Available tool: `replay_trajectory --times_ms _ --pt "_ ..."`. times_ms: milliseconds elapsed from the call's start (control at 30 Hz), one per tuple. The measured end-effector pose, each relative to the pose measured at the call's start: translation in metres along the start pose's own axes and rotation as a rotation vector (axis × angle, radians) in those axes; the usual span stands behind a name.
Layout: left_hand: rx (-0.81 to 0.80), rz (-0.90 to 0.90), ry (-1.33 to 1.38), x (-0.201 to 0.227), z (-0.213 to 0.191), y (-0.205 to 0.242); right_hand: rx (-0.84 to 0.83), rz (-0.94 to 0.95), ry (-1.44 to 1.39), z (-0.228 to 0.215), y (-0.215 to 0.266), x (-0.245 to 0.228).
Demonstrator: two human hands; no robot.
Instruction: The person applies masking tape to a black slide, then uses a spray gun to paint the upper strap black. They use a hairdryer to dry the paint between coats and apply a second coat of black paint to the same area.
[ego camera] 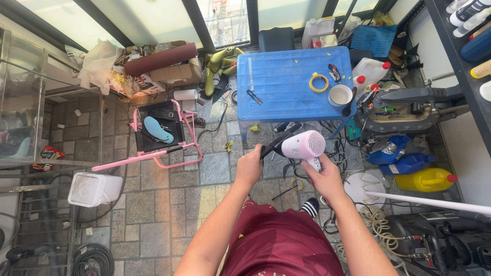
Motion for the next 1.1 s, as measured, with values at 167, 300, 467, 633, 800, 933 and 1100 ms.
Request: replay_trajectory --times_ms 167,300,467,633,800,933,1100 --pt "0.009 -0.003 0.008 0.003 -0.003 0.000 0.098 -0.285 0.270 0.000 0.005 -0.016" --pt "0.023 0.013 0.015 0.002 -0.002 -0.001 0.192 -0.339 0.487 0.003 0.009 -0.022" --pt "0.016 0.020 -0.010 -0.002 -0.001 -0.002 0.155 -0.209 0.252 0.004 0.005 -0.022" --pt "-0.004 0.004 -0.027 -0.003 0.000 -0.005 0.121 -0.244 0.239 0.004 -0.003 -0.019" --pt "0.025 0.005 -0.001 -0.004 -0.002 -0.006 0.174 -0.649 0.334 -0.003 -0.003 -0.023" --pt "0.034 0.006 -0.005 -0.004 -0.003 -0.007 0.216 -0.668 0.513 -0.009 -0.002 -0.019" --pt "0.039 -0.006 -0.018 -0.003 -0.003 -0.009 0.129 -0.286 0.239 -0.009 -0.009 -0.012"
Point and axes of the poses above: each hand's wrist, its own y-axis away from the middle knuckle, its own z-axis out of the palm, x = y × z, the point moved 5 cm from there along -y, towards the middle knuckle, and after that the axes turned 2 degrees about x, right-handed, at the moved point
